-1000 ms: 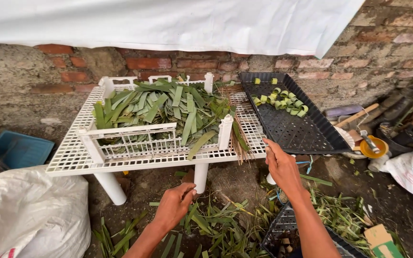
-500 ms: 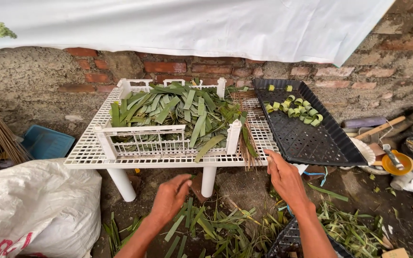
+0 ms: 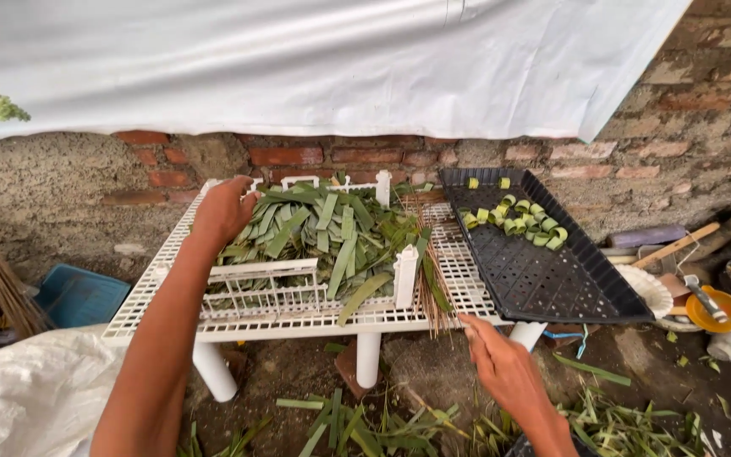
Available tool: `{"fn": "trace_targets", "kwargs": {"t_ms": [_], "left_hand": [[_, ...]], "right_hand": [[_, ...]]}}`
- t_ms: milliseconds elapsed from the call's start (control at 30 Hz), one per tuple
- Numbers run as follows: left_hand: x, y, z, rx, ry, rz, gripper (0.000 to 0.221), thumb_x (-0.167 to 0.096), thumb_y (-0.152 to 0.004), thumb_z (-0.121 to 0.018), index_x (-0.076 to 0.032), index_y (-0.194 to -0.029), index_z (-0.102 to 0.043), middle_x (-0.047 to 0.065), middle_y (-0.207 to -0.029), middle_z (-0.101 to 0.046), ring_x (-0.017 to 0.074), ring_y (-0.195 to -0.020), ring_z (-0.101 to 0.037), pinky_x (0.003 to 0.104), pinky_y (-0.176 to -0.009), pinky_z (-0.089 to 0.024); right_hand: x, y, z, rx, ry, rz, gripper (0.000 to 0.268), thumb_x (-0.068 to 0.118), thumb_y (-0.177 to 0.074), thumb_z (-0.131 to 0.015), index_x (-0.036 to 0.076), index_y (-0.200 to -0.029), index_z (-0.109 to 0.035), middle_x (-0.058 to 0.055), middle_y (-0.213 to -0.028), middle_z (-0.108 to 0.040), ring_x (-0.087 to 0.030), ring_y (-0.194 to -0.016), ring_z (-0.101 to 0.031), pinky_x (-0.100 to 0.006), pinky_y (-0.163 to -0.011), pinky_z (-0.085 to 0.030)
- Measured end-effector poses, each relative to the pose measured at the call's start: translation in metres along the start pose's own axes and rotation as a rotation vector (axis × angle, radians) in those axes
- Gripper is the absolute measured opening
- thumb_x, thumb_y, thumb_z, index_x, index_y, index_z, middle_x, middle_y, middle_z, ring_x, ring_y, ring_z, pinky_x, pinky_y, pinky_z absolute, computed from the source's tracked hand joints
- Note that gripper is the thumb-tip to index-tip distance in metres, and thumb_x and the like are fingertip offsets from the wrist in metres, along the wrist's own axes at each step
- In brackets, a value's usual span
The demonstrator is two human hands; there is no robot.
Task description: The person is weaving long, thin green leaves into small circular rings or loops by hand.
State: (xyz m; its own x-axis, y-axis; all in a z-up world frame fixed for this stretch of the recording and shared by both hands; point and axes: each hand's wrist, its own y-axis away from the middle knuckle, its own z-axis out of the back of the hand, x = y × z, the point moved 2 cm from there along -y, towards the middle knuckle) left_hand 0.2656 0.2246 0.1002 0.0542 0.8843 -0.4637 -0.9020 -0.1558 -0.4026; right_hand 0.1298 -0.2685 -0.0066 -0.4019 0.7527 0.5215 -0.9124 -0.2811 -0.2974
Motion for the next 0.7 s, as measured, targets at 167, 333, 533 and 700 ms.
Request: {"fn": "trace_targets", "kwargs": {"t_ms": [167,333,533,700], "left_hand": [[0.062,-0.065,-0.071,0.391,-0.275,0.095,0.057,-0.024,-0.103,-0.056,-0.004,-0.153,-0.038,0.029,-0.145,-0.055,0.0452,-0.13,-0.055,0.058,-0.103,-0.05],[0.08,-0.077,-0.08,0.534,-0.209,0.494,0.066,-0.038,-0.099,-0.068,0.0,-0.147,-0.046,0.023,-0.148,-0.054,0.041,-0.129,-0.056,0.051,-0.106,-0.05],[0.138,-0.097,-0.106,0.611,-0.286,0.552,0.082,-0.056,-0.09,-0.076,-0.001,-0.147,-0.051,0.019,-0.146,-0.058,0.0412,-0.13,-0.057,0.05,-0.107,-0.048],[0.131,-0.086,-0.095,0.522,-0.194,0.556,0.06,-0.05,-0.088,-0.081,0.004,-0.112,-0.069,0.021,-0.116,-0.071,0.0383,-0.107,-0.065,0.046,-0.091,-0.049]], "right_hand": [[-0.011,0.008,-0.012,0.067,0.062,-0.096,0.043,0.029,-0.101,-0.051,0.037,-0.142,-0.059,-0.001,-0.054,-0.064,-0.014,-0.043,-0.047,-0.032,-0.048,-0.035],[-0.018,0.01,-0.022,0.183,0.136,-0.134,0.046,0.033,-0.101,-0.048,0.044,-0.145,-0.053,0.006,-0.066,-0.076,-0.012,-0.046,-0.058,-0.033,-0.048,-0.05],[-0.04,0.012,-0.044,0.407,0.145,-0.227,0.056,0.042,-0.097,-0.05,0.057,-0.15,-0.037,0.027,-0.133,-0.074,-0.003,-0.087,-0.083,-0.03,-0.078,-0.074],[-0.04,0.014,-0.052,0.406,0.158,-0.189,0.054,0.044,-0.097,-0.052,0.058,-0.147,-0.04,0.026,-0.128,-0.076,0.0,-0.088,-0.087,-0.027,-0.072,-0.074]]}}
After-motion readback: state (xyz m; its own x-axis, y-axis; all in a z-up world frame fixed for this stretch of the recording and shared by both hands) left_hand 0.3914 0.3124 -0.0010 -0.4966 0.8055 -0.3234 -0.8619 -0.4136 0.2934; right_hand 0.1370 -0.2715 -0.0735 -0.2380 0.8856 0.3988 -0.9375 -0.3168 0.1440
